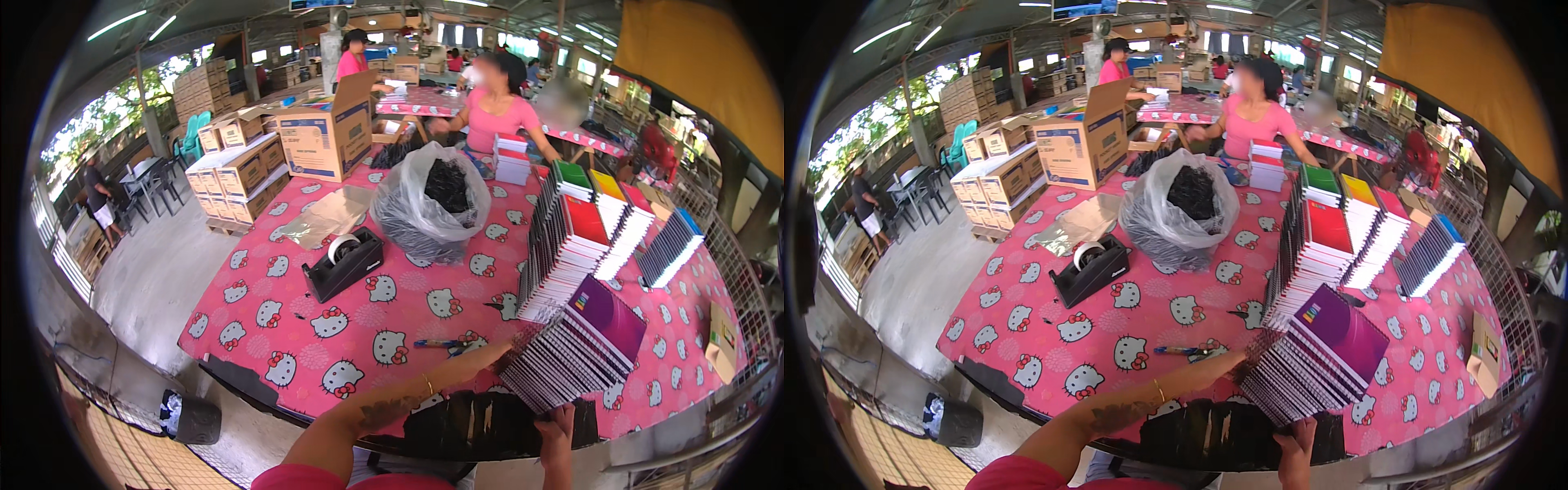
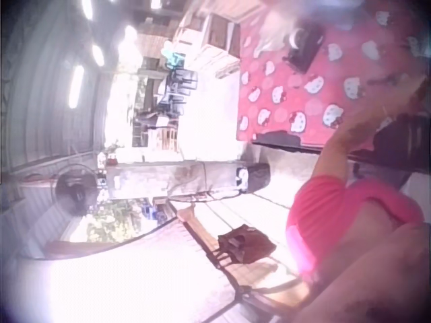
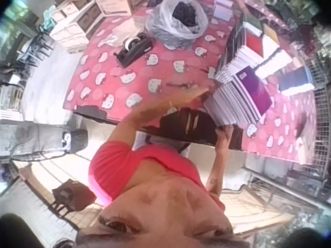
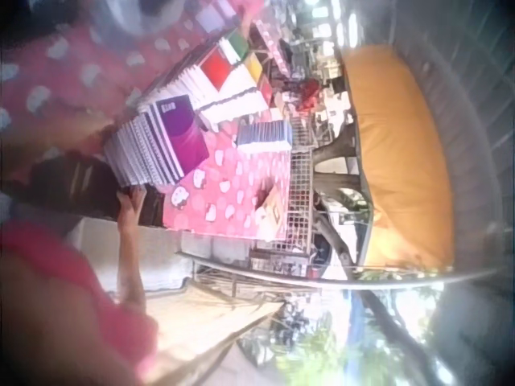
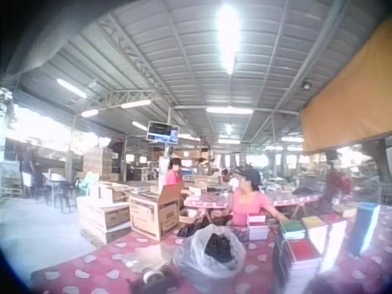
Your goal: The person uses shears to trim or cut something on a stack of notebooks and then moves the stack aside.
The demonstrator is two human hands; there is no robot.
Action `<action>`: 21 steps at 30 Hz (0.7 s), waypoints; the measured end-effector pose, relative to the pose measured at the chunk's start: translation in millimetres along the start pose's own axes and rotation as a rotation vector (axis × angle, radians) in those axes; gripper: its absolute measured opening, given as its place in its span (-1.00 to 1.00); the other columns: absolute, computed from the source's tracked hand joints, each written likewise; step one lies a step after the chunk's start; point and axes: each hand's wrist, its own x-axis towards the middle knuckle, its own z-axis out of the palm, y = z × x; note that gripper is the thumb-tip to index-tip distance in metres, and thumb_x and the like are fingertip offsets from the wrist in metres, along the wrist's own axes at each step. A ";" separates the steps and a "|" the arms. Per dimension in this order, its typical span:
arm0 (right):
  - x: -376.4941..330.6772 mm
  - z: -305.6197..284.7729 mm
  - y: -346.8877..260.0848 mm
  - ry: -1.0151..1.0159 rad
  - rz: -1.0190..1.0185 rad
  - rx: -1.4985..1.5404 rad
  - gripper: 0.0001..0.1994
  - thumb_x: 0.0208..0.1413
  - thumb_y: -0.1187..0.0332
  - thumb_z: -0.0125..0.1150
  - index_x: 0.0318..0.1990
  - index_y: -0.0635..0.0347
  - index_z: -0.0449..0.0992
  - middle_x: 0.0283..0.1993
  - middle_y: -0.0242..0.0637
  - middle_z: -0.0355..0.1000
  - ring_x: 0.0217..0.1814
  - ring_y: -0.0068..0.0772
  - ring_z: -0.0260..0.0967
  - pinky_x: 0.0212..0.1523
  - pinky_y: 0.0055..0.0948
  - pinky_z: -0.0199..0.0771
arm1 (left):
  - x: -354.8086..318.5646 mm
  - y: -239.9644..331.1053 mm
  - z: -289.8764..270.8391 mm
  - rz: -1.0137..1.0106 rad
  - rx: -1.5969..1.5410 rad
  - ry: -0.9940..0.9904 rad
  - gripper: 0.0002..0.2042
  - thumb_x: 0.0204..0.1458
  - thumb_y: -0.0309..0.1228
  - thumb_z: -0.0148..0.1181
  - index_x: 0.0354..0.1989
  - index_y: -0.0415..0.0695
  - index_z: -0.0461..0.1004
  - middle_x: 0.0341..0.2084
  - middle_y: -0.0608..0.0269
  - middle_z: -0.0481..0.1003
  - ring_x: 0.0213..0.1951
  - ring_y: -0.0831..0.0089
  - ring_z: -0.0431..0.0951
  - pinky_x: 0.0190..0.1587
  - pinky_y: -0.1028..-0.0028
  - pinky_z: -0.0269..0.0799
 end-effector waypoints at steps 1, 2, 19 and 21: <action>-1.3 0.2 1.1 0.013 0.005 -0.002 -0.39 -0.39 0.55 0.09 0.00 0.09 0.20 0.08 -0.32 0.23 0.19 -0.33 0.12 0.03 -0.43 0.19 | -2.9 7.6 5.1 0.006 -0.045 0.008 -0.43 0.25 0.09 -0.27 0.14 -0.15 0.35 -0.05 0.18 0.48 -0.06 0.39 0.48 0.03 0.38 0.36; -2.3 2.2 -1.0 0.018 0.008 -0.006 -0.37 -0.40 0.55 0.10 0.02 0.10 0.20 0.09 -0.31 0.23 0.21 -0.32 0.10 0.08 -0.42 0.18 | -3.6 10.7 5.4 0.013 -0.053 0.018 -0.43 0.25 0.09 -0.26 0.13 -0.15 0.36 -0.05 0.18 0.48 -0.06 0.38 0.49 0.03 0.38 0.36; -5.8 59.2 -228.7 -0.153 -0.963 -0.958 -0.46 -0.01 0.26 0.27 0.15 0.23 0.34 0.22 -0.06 0.29 0.34 -0.16 0.15 0.32 -0.14 0.05 | -113.6 -14.7 -37.4 0.326 1.669 0.687 -0.53 0.08 -0.15 0.12 0.10 -0.16 0.35 -0.03 -0.04 0.40 0.04 0.05 0.41 0.04 0.11 0.30; 0.0 108.3 -257.7 -0.405 -1.000 -1.268 -0.34 -0.12 0.16 0.37 0.18 0.16 0.33 0.23 -0.05 0.28 0.33 0.00 0.15 0.34 -0.05 0.01 | -118.2 -9.2 -38.6 0.252 1.308 0.665 -0.51 0.12 -0.15 0.07 0.16 -0.18 0.30 -0.03 -0.04 0.40 0.00 0.10 0.44 0.01 0.17 0.33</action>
